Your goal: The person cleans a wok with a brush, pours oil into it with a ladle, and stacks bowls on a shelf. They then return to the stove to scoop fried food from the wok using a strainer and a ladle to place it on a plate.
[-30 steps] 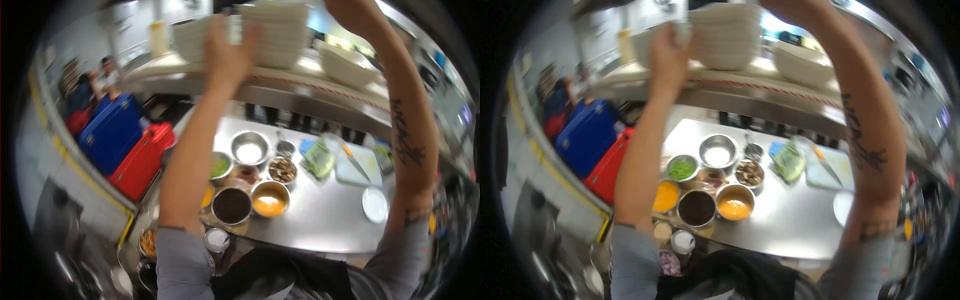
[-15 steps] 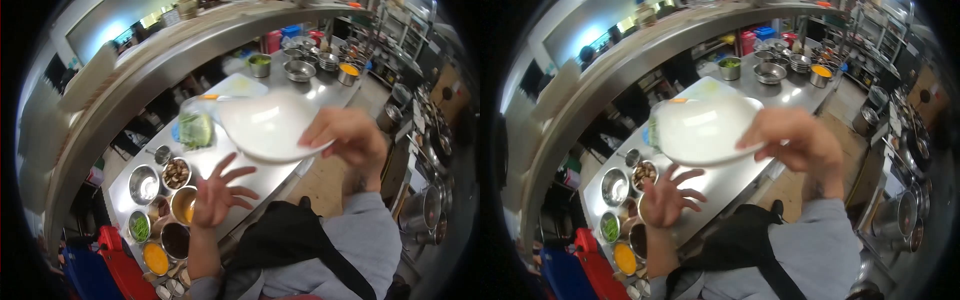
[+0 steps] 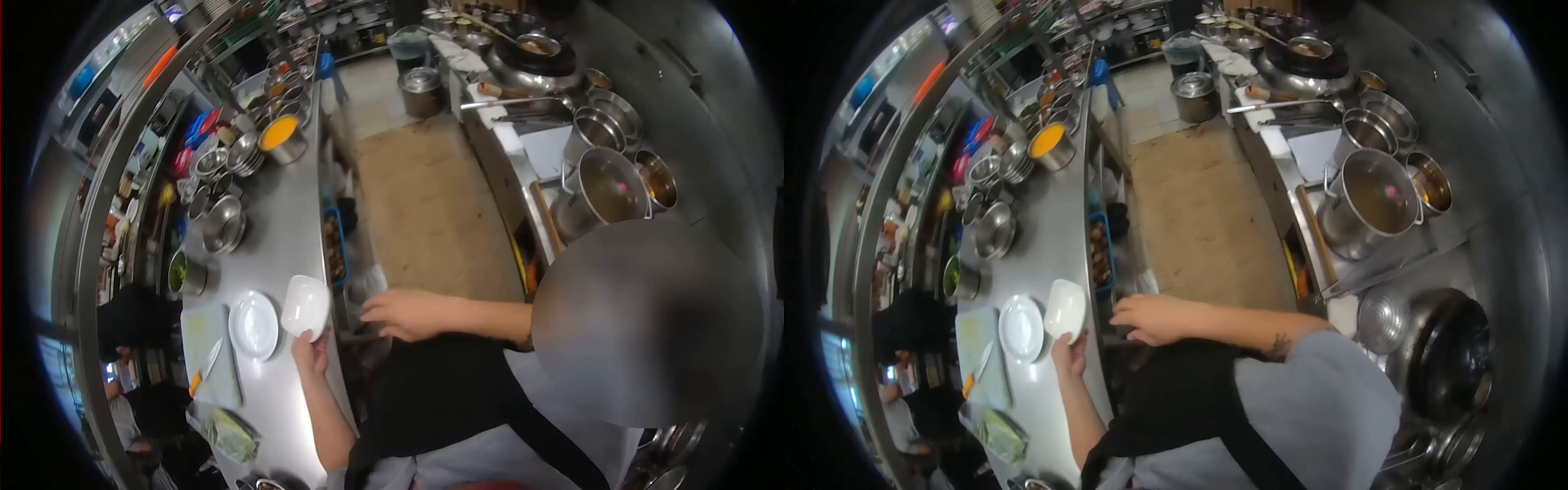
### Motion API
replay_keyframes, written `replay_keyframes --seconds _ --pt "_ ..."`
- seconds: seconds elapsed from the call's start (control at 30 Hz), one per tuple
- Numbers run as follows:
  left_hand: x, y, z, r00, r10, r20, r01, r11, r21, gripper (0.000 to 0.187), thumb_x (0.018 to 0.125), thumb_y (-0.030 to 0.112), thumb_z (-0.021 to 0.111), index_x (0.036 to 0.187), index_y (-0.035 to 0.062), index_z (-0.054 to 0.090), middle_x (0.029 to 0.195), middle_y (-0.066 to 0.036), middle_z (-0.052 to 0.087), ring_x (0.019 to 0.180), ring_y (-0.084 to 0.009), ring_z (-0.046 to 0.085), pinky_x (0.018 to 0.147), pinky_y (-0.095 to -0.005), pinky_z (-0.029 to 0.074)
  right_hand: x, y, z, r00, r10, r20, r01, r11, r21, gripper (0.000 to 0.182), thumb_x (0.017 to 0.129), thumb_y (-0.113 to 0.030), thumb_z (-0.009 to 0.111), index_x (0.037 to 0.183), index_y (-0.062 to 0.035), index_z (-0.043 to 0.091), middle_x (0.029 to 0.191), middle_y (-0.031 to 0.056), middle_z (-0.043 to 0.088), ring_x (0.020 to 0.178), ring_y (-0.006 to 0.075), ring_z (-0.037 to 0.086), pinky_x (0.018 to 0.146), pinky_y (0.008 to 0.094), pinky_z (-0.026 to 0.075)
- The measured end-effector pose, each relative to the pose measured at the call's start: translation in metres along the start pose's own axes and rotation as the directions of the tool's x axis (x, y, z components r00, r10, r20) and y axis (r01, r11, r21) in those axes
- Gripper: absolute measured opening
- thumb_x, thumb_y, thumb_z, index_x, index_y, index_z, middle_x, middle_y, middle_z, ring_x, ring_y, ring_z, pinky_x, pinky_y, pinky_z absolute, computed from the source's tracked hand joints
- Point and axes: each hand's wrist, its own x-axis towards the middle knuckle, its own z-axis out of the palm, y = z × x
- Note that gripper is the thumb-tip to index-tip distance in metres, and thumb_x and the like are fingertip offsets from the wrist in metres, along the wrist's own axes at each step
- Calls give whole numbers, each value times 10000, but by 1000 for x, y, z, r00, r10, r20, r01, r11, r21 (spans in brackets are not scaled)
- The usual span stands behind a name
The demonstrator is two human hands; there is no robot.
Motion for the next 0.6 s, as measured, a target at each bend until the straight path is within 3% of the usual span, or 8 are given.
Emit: replay_keyframes --seconds 0.13,0.23,0.33,0.47,0.5,0.53,0.57,0.6 --pt "94 16 9 988 106 -112 -107 994 2 519 853 -48 403 1362 26 337 1303 -167 458 1113 -348 542 851 -486 565 -37 33 -57 935 338 110 -341 940 9 343 884 -217 589 1176 -37 575 1180 175 565 1131 350 517 957 411 427" --pt "143 24 14 973 127 -193 -114 990 80 550 873 -48 376 1408 35 276 1370 -180 384 1185 -361 486 904 -510 538 -48 64 -76 864 499 62 -500 866 7 342 882 -217 597 1164 -23 582 1132 186 599 1090 354 546 937 418 439" --pt "176 24 19 971 147 -189 -147 989 11 528 886 -35 382 1398 20 270 1343 -200 402 1166 -364 498 891 -501 540 -35 85 -87 868 492 -65 -485 869 102 336 874 -210 617 1143 -10 597 1096 197 621 1053 361 571 913 404 454" --pt "172 39 41 940 175 -291 -153 984 96 447 885 34 497 1306 1 351 1254 -180 471 1079 -322 546 825 -431 537 10 116 -98 840 542 43 -539 820 195 314 864 -171 647 1122 5 611 1067 198 637 1008 342 610 865 371 479" --pt "160 43 49 901 192 -388 -73 951 301 462 871 91 553 1288 5 372 1221 -179 491 1061 -294 552 822 -389 526 15 130 -98 828 555 73 -556 800 224 310 862 -162 652 1118 8 612 1055 199 641 993 336 619 852 366 485" --pt "147 57 74 864 174 -473 26 922 387 567 846 141 600 1331 -13 350 1292 -223 460 1153 -335 513 941 -405 466 27 148 -101 806 586 81 -585 771 252 305 861 -153 657 1114 11 614 1043 199 644 979 330 628 839 361 490" --pt "163 33 54 749 479 -457 -14 702 712 658 833 167 614 1382 -33 312 1389 -278 375 1288 -380 402 1072 -425 334 39 168 -104 803 584 121 -595 771 228 307 857 -130 660 1125 11 611 1026 186 646 976 295 629 856 352 490" --pt "146 39 80 663 695 -279 -75 432 899 674 845 140 583 1415 -41 272 1464 -290 268 1374 -401 270 1136 -453 187 50 186 -109 791 596 141 -612 763 208 310 853 -106 664 1135 10 609 1008 172 648 972 260 630 873 343 490"
